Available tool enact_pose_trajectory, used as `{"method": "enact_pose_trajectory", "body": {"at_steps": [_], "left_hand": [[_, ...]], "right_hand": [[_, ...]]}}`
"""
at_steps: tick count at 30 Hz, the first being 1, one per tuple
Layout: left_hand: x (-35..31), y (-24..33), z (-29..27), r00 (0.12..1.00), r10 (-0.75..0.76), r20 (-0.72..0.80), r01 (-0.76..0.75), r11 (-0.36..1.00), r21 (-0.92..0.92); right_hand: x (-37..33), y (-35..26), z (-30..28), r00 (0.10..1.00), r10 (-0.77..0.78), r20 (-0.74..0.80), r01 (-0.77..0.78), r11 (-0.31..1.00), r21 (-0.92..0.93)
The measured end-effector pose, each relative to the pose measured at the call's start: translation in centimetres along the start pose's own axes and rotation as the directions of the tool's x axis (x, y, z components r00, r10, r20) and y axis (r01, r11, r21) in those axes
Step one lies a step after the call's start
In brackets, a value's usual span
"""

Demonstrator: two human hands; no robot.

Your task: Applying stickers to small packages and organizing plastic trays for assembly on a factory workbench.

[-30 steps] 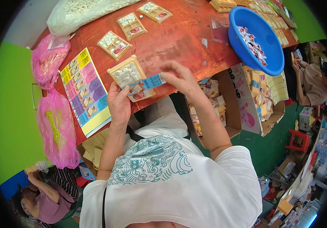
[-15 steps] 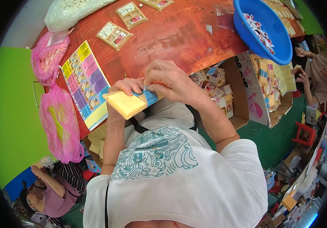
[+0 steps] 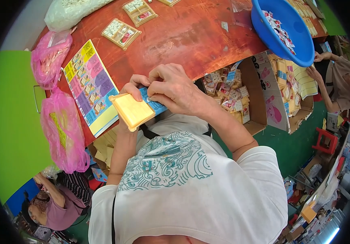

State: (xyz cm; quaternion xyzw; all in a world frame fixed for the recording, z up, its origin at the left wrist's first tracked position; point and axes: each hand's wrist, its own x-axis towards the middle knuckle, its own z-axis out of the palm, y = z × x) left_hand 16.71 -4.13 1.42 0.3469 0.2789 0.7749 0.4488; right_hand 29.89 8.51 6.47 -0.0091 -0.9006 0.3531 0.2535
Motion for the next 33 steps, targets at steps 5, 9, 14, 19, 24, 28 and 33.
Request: {"method": "enact_pose_trajectory", "body": {"at_steps": [5,9,14,19,24,28,33], "left_hand": [[-0.2,-1.6,-0.2,0.999,0.04,0.004,-0.038,0.985,-0.167],[0.1,-1.9,0.2,1.0,0.007,-0.027,-0.014,0.965,-0.262],[-0.1,-2.0,-0.4,0.995,-0.032,-0.091,0.006,0.963,-0.268],[-0.3,-2.1,1.5,0.912,-0.218,-0.346,0.138,0.961,-0.241],[0.4,-2.0,2.1,0.879,-0.351,-0.324,0.36,0.932,-0.033],[0.8,-3.1,2.7,0.855,-0.428,-0.292,0.442,0.897,-0.019],[1.1,-3.7,4.9,0.828,-0.499,-0.255,0.531,0.844,0.073]], "right_hand": [[0.2,0.0,0.4,1.0,-0.01,-0.005,0.01,0.997,-0.076],[-0.2,1.0,2.0,0.982,0.089,-0.164,-0.094,0.995,-0.023],[-0.9,0.0,0.3,0.896,0.218,-0.386,-0.16,0.971,0.176],[-2.6,0.1,1.4,0.926,0.377,-0.028,-0.361,0.904,0.229],[-5.3,2.4,1.7,0.725,0.647,0.238,-0.542,0.322,0.776],[-7.1,1.8,1.9,0.682,0.673,0.286,-0.529,0.184,0.829],[-10.2,2.3,1.9,0.672,0.693,0.261,-0.471,0.128,0.873]]}}
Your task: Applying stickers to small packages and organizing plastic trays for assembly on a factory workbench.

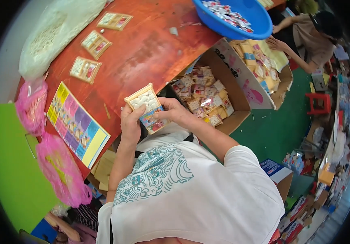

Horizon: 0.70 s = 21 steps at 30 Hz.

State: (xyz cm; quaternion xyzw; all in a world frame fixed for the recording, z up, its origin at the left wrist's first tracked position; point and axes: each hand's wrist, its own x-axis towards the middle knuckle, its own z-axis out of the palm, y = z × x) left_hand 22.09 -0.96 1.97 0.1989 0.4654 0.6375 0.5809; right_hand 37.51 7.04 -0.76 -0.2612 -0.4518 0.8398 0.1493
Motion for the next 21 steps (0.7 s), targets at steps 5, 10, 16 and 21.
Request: {"method": "enact_pose_trajectory", "body": {"at_steps": [5,10,16,21], "left_hand": [[0.6,-1.1,0.1,0.988,0.092,0.127,-0.117,0.973,0.198],[1.1,1.1,-1.0,0.953,0.296,0.059,-0.279,0.792,0.543],[7.6,5.6,-6.6,0.722,0.668,0.181,-0.351,0.129,0.927],[14.2,9.6,-12.6,0.592,0.796,0.126,0.227,-0.315,0.922]], "right_hand": [[-3.6,0.5,-5.9,0.973,0.072,-0.219,-0.089,0.993,-0.071],[-7.4,4.8,-16.0,0.852,0.143,-0.504,-0.121,0.99,0.076],[-8.7,8.5,-19.2,0.671,-0.191,-0.716,-0.739,-0.093,-0.668],[-6.8,6.9,-19.1,0.672,-0.366,-0.644,-0.567,0.306,-0.765]]}}
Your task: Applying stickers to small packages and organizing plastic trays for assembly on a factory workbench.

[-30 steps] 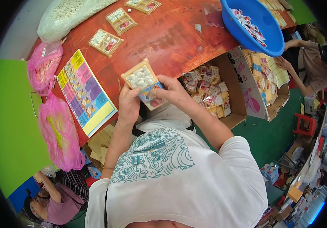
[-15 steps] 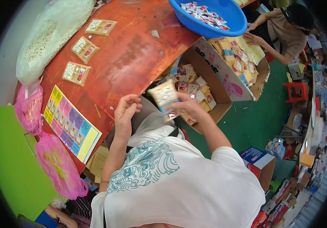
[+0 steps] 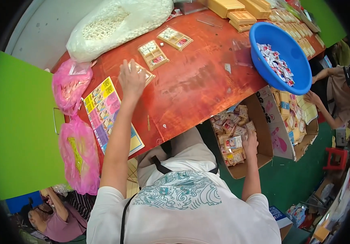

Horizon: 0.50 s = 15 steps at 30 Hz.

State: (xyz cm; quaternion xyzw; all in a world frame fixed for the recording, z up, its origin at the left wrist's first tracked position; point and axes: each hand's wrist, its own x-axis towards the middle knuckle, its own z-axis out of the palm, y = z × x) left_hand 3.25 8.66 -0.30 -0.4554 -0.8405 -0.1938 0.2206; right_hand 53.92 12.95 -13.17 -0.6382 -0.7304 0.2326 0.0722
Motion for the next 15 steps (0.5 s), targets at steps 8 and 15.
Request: {"method": "enact_pose_trajectory", "body": {"at_steps": [8,15], "left_hand": [[-0.8,-1.9,3.0,0.912,0.19,0.363,-0.174,0.982,-0.077],[-6.6,2.4,-1.8,0.779,0.406,0.477,-0.288,0.908,-0.304]], "right_hand": [[3.1,-5.3,-2.0,0.99,-0.039,-0.133,0.112,0.795,0.596],[9.0,-9.3,-4.6,0.99,0.126,-0.064,0.004,0.428,0.904]]}}
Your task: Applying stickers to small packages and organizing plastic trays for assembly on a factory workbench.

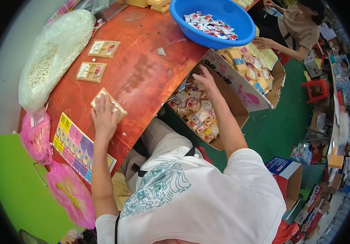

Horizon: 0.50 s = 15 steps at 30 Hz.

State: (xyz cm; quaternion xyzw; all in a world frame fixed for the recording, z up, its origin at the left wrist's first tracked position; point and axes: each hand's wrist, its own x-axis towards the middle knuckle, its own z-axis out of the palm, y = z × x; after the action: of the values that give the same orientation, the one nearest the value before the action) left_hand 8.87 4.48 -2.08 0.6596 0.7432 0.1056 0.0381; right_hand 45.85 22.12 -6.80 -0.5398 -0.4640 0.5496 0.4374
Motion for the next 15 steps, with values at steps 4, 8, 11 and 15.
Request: {"method": "enact_pose_trajectory", "body": {"at_steps": [4,8,11,15], "left_hand": [[-0.8,2.9,0.0,0.998,0.064,-0.004,-0.064,0.995,-0.073],[-1.4,3.7,-0.5,0.998,0.019,-0.053,-0.026,0.993,-0.119],[-1.6,4.3,-1.1,0.994,-0.003,-0.112,-0.011,0.991,-0.13],[-2.0,6.6,-2.6,0.947,0.026,-0.32,-0.088,0.98,-0.181]], "right_hand": [[1.8,0.6,-0.7,0.963,0.027,0.268,-0.062,0.99,0.124],[1.1,0.4,-0.7,0.973,0.075,0.22,-0.118,0.974,0.192],[-0.7,-2.4,-0.7,0.969,0.12,0.214,-0.157,0.974,0.164],[-3.0,-4.3,-1.2,0.958,0.013,0.287,-0.078,0.973,0.216]]}}
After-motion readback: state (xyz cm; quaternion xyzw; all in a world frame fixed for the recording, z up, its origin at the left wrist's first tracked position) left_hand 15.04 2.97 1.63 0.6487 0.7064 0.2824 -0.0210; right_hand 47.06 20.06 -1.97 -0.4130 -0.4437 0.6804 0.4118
